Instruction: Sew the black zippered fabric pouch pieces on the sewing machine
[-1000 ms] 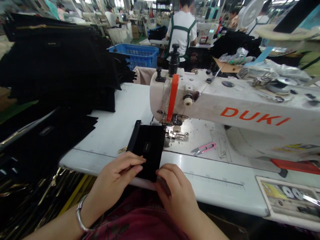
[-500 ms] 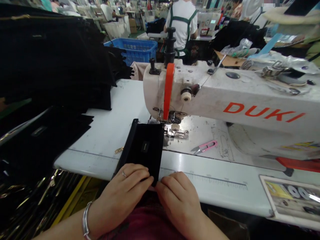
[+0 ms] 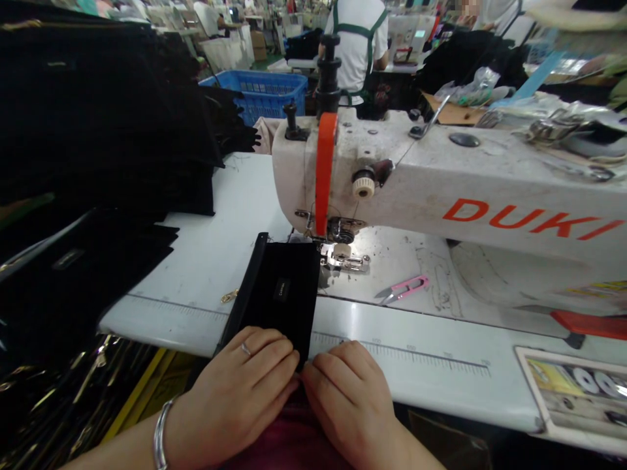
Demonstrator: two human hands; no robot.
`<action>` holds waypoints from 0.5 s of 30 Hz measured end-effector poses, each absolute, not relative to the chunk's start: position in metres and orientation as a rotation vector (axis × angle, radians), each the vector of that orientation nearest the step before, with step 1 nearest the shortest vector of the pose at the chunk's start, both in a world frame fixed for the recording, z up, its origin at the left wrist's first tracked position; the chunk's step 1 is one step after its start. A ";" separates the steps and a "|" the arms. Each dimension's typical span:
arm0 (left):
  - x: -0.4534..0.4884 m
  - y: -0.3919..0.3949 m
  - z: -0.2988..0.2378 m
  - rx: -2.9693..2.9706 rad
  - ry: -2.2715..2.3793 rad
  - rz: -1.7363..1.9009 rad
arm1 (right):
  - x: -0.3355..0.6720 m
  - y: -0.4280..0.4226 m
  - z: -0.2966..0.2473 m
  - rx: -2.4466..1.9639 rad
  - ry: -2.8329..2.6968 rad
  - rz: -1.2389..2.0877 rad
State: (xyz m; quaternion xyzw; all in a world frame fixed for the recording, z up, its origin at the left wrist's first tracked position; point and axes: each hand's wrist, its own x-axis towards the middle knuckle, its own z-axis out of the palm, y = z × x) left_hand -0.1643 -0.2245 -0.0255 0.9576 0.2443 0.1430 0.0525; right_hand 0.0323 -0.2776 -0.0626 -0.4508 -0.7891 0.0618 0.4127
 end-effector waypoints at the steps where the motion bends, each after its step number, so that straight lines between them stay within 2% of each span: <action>1: -0.165 -0.225 -0.027 2.918 0.746 0.418 | 0.032 -0.278 -0.064 -1.127 -1.985 0.156; 8: -0.167 -0.224 -0.021 2.964 0.665 0.488 | 0.032 -0.281 -0.066 -1.210 -1.934 0.218; 15: -0.160 -0.208 -0.007 2.860 0.610 0.285 | 0.036 -0.268 -0.062 -1.061 -2.017 0.147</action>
